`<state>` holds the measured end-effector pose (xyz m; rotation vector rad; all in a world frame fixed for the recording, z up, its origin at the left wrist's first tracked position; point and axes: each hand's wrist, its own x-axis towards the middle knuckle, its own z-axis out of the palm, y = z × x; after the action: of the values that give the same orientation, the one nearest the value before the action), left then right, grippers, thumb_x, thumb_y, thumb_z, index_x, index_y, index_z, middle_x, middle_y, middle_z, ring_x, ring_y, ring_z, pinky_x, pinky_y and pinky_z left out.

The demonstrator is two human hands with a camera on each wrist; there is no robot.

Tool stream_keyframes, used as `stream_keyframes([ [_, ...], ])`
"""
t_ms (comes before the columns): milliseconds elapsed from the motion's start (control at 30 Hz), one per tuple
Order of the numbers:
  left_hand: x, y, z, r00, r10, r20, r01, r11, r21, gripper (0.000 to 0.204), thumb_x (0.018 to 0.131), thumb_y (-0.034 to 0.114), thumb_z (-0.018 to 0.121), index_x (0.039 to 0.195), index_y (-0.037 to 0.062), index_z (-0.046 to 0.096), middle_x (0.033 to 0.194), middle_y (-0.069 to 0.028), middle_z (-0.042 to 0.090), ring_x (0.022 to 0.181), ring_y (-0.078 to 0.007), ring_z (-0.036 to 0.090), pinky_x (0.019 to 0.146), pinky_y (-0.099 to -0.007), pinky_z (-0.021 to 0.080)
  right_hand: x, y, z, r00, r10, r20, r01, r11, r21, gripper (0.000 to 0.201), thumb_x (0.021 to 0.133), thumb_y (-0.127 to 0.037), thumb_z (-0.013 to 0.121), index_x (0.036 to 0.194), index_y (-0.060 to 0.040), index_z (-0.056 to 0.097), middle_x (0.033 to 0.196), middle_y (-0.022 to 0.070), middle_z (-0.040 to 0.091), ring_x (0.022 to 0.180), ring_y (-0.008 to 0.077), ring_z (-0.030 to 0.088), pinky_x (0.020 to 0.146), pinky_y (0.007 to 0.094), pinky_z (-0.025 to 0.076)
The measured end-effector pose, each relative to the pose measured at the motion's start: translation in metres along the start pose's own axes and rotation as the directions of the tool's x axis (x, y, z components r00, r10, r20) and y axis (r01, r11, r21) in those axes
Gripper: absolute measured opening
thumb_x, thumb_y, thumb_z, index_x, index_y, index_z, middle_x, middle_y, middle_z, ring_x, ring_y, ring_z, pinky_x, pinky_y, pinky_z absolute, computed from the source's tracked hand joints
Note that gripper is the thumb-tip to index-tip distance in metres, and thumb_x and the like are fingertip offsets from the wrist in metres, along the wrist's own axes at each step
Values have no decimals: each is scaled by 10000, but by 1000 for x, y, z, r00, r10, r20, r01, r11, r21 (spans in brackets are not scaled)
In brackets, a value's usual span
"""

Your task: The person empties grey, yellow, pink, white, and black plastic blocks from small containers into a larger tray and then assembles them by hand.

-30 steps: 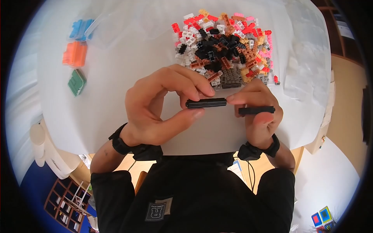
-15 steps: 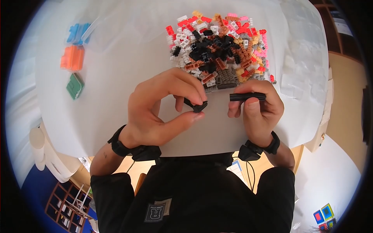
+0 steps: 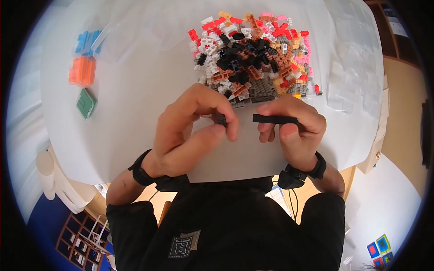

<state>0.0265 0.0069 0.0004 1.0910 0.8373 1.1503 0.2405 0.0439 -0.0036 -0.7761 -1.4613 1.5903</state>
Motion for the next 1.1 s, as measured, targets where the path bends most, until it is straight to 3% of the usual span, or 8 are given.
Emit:
stream_keyframes([
  [200, 1, 11, 2, 979, -205, -7, 204, 979, -23, 240, 797, -1, 523, 1029, 2, 458, 717, -44, 482, 623, -97, 445, 572, -249, 348, -1, -6, 8, 994, 105, -39, -100, 988, 116, 249, 779, 42, 693, 1013, 90, 624, 904, 170, 661, 692, 187, 667, 584, 260, 558],
  [267, 1, 6, 0, 998, -39, 42, 27, 964, 263, 298, 757, -13, 618, 1036, 5, 515, 725, -22, 492, 598, -70, 413, 535, -239, 296, -3, -4, 9, 996, 88, -27, -85, 990, 115, 258, 754, 64, 713, 996, 75, 625, 900, 165, 661, 742, 192, 675, 610, 260, 561],
  [400, 3, 5, 4, 1000, -2, 19, -5, 934, 357, 320, 699, -16, 717, 995, 15, 600, 692, 3, 503, 542, -60, 386, 497, -229, 267, -6, 1, 16, 990, 92, -103, -76, 985, 154, 268, 729, 83, 730, 973, 56, 624, 904, 156, 662, 760, 191, 674, 626, 262, 558],
  [467, 5, 1, 3, 992, 117, 53, -128, 889, 440, 283, 676, -1, 762, 935, 20, 652, 656, 5, 522, 491, -57, 366, 462, -221, 243, -9, 5, 13, 998, 24, -63, -22, 999, 28, 286, 710, 74, 751, 964, 34, 626, 902, 140, 670, 761, 175, 674, 637, 258, 548],
  [567, 4, 0, 0, 986, 158, 45, -161, 874, 459, 247, 686, 2, 759, 910, 28, 657, 645, -1, 546, 475, -55, 367, 449, -219, 240, -2, 5, 14, 993, -114, -28, 111, 987, -114, 281, 697, 78, 750, 953, 30, 646, 882, 123, 683, 756, 169, 675, 631, 255, 538],
  [667, 5, 2, 0, 982, 175, 72, -188, 866, 464, 267, 675, 4, 770, 917, 29, 657, 663, -8, 569, 478, -49, 375, 444, -216, 240, -3, 1, 12, 997, -81, 3, 80, 973, -218, 263, 681, 90, 739, 927, 27, 669, 861, 112, 692, 745, 177, 678, 630, 253, 532],
  [1000, 5, 2, -1, 980, 193, 48, -192, 860, 473, 238, 661, 0, 774, 866, 32, 658, 629, -4, 551, 475, -48, 371, 440, -212, 238, -1, 0, 14, 998, -63, -31, 55, 976, -210, 226, 686, 97, 720, 895, 18, 685, 851, 112, 695, 740, 195, 683, 630, 256, 535],
  [1100, 5, 2, -2, 980, 193, 51, -194, 858, 476, 233, 658, -5, 771, 857, 34, 658, 625, -5, 546, 474, -50, 372, 439, -212, 242, 3, 0, 9, 981, -150, 122, 176, 954, -242, 205, 711, 132, 670, 909, 105, 625, 846, 211, 653, 711, 249, 682, 594, 301, 585],
])
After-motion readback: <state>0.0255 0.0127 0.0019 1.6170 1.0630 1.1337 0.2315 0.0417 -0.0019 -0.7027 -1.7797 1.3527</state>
